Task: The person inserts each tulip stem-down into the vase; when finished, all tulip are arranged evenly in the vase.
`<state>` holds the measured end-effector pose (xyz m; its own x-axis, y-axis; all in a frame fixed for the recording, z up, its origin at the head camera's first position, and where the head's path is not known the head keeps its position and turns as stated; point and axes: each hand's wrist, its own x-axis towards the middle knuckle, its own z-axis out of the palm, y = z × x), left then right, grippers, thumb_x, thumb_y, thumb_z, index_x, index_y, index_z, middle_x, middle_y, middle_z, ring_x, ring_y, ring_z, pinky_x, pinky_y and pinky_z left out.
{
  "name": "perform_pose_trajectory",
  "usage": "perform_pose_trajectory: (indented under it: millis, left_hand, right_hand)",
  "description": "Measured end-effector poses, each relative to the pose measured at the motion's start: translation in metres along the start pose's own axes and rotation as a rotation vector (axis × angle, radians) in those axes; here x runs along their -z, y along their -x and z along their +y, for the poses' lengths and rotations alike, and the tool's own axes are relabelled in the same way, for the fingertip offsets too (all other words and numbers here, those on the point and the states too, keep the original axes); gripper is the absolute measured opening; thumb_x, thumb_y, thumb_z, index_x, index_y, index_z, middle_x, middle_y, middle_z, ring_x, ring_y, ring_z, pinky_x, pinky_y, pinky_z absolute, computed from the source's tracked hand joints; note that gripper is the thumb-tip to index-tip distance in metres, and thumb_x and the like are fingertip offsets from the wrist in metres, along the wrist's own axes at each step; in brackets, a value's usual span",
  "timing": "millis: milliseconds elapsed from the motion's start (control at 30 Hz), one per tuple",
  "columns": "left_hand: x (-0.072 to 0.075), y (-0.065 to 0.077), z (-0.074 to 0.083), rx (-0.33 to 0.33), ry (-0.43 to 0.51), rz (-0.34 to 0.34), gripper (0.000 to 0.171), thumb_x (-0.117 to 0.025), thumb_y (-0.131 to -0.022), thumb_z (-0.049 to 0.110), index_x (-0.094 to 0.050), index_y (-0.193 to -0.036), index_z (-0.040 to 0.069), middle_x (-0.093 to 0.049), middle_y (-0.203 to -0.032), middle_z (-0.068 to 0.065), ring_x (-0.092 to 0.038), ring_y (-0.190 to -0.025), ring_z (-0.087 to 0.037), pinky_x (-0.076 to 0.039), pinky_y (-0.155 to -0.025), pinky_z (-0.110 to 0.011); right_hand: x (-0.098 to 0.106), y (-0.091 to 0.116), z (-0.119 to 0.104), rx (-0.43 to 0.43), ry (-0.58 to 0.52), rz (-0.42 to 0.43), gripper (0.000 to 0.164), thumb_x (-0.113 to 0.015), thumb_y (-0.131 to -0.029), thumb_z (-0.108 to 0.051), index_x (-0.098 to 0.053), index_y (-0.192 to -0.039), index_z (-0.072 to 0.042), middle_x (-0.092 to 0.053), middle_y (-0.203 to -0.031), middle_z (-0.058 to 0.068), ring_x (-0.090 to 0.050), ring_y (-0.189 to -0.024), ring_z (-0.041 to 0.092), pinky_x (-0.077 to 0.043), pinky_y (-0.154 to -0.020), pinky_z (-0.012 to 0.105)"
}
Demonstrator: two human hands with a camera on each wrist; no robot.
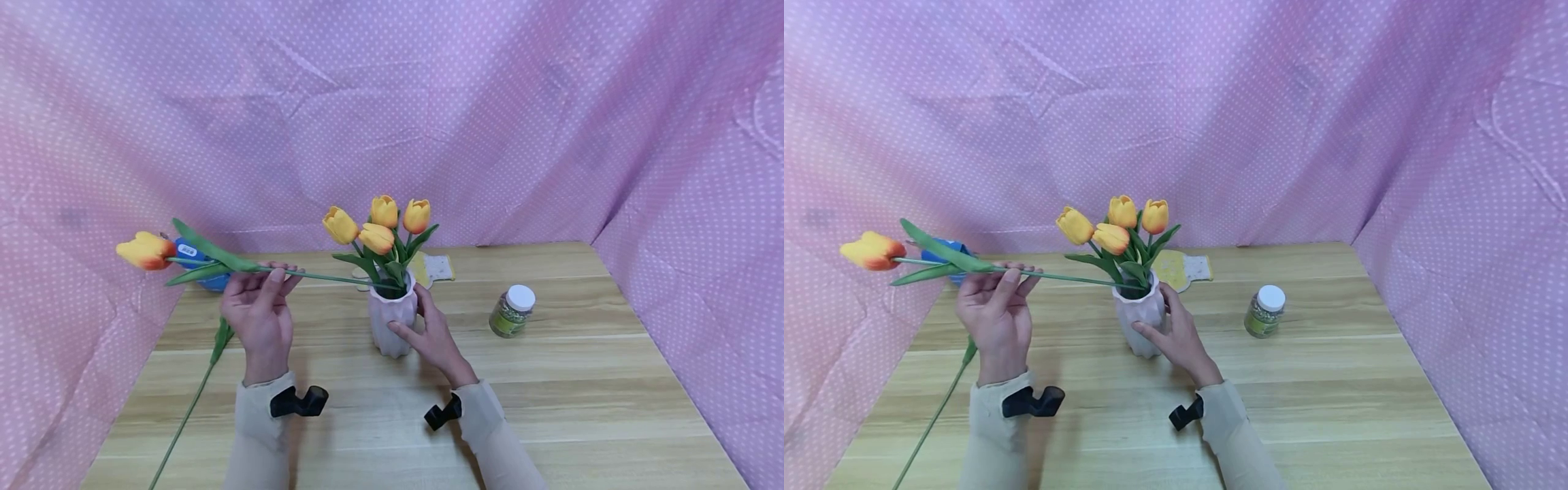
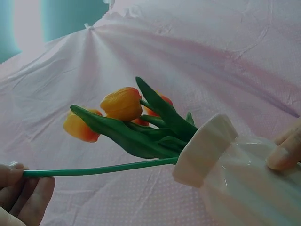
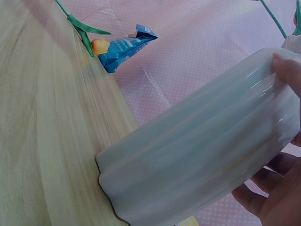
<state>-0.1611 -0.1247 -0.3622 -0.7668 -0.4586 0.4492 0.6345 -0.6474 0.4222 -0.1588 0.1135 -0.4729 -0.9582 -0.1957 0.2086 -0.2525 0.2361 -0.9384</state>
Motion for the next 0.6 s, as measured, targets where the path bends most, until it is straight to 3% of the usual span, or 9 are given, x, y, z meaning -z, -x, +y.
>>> perform_pose_trajectory:
  millis: [233, 600]
  left_hand:
    - [-0.008, 0.007, -0.001, 0.009, -0.037, -0.068, 0.02, -0.055, -0.083, -0.03, -0.064, -0.091, -0.014, -0.074, -0.081, -0.02, -0.076, -0.074, -0.029, -0.065, -0.071, -0.042]
    - [-0.017, 0.019, -0.012, -0.011, -0.191, -0.177, 0.024, -0.057, -0.082, -0.029, -0.068, -0.092, -0.01, -0.076, -0.084, -0.016, -0.076, -0.075, -0.023, -0.066, -0.073, -0.038]
  right_hand:
    - [0.0, 0.0, 0.0, -0.017, -0.001, -0.006, 0.079, -0.073, -0.091, -0.03, -0.027, -0.155, -0.026, -0.041, -0.159, 0.003, -0.045, -0.144, 0.03, -0.039, -0.117, 0.06]
    - [0.0, 0.0, 0.001, 0.008, 0.004, 0.002, 0.079, -0.074, -0.091, -0.027, -0.027, -0.155, -0.026, -0.042, -0.158, 0.004, -0.046, -0.142, 0.031, -0.04, -0.116, 0.06]
